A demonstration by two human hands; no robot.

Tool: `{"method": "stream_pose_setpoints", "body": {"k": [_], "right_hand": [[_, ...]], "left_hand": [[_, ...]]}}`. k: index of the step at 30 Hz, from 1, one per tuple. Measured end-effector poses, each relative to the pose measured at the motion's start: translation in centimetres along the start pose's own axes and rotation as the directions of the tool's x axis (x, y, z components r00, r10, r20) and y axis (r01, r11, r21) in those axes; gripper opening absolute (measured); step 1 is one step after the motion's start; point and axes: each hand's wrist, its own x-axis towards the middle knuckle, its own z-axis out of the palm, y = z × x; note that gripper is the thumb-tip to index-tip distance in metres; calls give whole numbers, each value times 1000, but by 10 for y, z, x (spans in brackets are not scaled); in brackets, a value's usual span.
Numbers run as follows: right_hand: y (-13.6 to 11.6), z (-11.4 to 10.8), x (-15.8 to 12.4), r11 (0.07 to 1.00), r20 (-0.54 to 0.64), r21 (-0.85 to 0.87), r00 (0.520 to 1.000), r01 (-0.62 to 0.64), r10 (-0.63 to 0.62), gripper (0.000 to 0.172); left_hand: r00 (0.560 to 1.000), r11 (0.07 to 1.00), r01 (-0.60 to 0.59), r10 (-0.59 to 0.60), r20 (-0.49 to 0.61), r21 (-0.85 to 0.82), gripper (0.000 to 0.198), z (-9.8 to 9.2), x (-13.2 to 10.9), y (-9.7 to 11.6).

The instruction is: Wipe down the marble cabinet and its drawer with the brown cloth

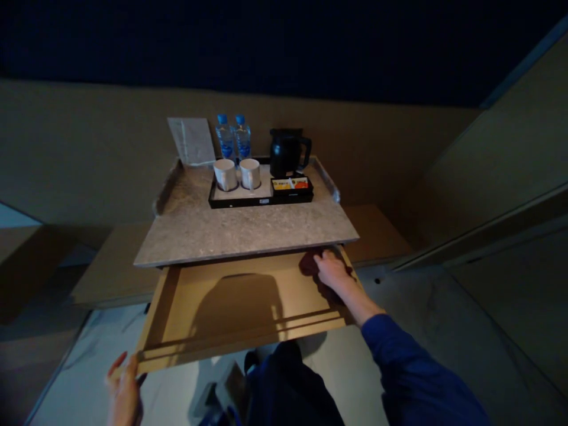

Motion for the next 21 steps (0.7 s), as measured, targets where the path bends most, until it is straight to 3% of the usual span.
{"method": "stream_pose_setpoints", "body": {"k": [4,7,10,13,17,19,21], "right_hand": [[64,-5,-6,960,-68,5,958,-280,280,54],[81,5,-3,943,8,59,945,-327,327,56],[89,11,-11,962,83,89,964,-258,251,55],[103,12,-40,982,214,116,969,-149,122,57],[116,9,-90,915,473,355,881,-190,0,54],[104,6,-105,867,463,456,885,-203,-36,50],[72,1,-110,852,405,508,908,-127,-106,47]], "left_hand": [[1000,1000,5,-6,-26,-19,60,3,-9,11],[1000,1000,-9,9,-24,1,55,6,-14,17],[1000,1000,4,-4,-20,1,51,8,-20,22],[1000,1000,5,-5,-16,-14,50,8,-24,24],[1000,1000,-3,3,-17,-14,48,9,-24,22],[1000,1000,-1,1,-19,-10,47,9,-23,21],[1000,1000,0,0,-16,-2,48,8,-21,19]]}}
